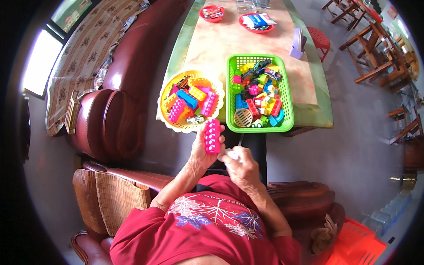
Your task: The person sits and wipes colorful plastic building blocks with a white cloth. They pick up individual blocks from a green basket, wipe them thoroughly, and place them into a yellow bowl. The process is repeated for multiple blocks of various colors.
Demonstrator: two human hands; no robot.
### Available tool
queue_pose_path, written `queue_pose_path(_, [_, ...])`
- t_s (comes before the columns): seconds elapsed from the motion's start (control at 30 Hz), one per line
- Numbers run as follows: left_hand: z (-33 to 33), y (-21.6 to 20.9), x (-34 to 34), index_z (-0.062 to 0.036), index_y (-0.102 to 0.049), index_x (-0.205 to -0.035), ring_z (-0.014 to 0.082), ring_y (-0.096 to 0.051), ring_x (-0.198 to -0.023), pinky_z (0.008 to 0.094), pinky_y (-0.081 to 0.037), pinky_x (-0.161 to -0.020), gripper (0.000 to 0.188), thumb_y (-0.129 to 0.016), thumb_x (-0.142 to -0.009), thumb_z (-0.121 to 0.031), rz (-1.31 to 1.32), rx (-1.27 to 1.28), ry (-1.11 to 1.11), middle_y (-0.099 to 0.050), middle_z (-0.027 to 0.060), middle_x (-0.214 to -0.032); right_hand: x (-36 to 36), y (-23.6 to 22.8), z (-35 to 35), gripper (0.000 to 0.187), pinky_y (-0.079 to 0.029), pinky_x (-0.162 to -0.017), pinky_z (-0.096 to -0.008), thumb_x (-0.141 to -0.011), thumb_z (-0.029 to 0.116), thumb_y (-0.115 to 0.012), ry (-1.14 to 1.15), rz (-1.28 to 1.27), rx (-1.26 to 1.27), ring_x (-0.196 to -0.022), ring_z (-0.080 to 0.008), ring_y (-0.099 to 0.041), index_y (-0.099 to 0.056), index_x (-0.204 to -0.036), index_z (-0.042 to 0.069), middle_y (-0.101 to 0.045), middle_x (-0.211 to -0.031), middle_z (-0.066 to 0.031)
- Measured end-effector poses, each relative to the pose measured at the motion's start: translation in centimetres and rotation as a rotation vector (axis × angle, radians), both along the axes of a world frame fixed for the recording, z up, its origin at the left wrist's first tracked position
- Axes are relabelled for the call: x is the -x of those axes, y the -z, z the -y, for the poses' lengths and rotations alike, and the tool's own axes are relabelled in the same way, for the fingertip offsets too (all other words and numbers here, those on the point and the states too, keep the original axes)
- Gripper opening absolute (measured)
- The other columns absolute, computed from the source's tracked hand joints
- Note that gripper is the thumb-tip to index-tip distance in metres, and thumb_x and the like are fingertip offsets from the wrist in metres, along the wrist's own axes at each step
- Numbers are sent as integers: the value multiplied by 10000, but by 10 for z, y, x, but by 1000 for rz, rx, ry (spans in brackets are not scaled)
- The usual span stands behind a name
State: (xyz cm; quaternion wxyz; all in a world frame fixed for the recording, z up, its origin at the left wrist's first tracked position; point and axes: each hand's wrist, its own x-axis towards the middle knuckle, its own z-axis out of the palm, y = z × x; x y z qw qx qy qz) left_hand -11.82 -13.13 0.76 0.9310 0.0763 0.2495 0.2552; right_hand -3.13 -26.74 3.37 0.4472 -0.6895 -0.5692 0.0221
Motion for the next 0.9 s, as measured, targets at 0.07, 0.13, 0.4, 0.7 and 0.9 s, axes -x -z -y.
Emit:
queue_pose_path(0.07, [-1, -1, 0, -88, -547, -1148, 199, -602, -756, 326, -473, -569, 439, -532, -925, -465, -24, -26, 31, -645, 80, -986, -9, -2, 8, 317, -535, -625, -351, -676, -42, -724, 14, -188, -41, -781, -273, -622, -682, -952, 107, -552, -947, -118])
queue_pose_path(0.13, [1, -1, -1, -82, -566, -1124, 198, -613, -760, 335, -495, -594, 435, -542, -919, -465, -89, -48, 69, -658, 77, -949, -17, -15, 12, 367, -533, -632, -348, -677, -62, -737, 36, -164, -54, -790, -267, -622, -669, -999, 100, -552, -960, -125])
queue_pose_path(0.4, [25, -9, -8, -75, -577, -1123, 163, -627, -828, 327, -517, -760, 412, -484, -966, -445, -122, -115, 201, -649, 58, -970, -2, -19, -11, 309, -533, -674, -367, -704, 16, -704, -14, 17, -78, -857, -275, -597, -681, -1001, 98, -546, -974, -116])
queue_pose_path(0.7, [30, -28, -4, -59, -610, -1156, -2, -488, -681, 150, -393, -596, 330, -508, -984, -322, -213, -452, 286, -590, -85, -853, -54, -27, -26, 235, -519, -693, -371, -721, -33, -678, 293, 22, -14, -845, -280, -607, -666, -927, 79, -570, -911, -97])
queue_pose_path(0.9, [28, -10, -2, -14, -609, -1170, -12, -488, -752, 150, -400, -658, 349, -490, -997, -293, -180, -711, 257, -618, -46, -947, -48, -63, -13, 278, -506, -739, -308, -729, -66, -676, -142, -280, 10, -850, -224, -619, -677, -978, 56, -575, -955, -87])
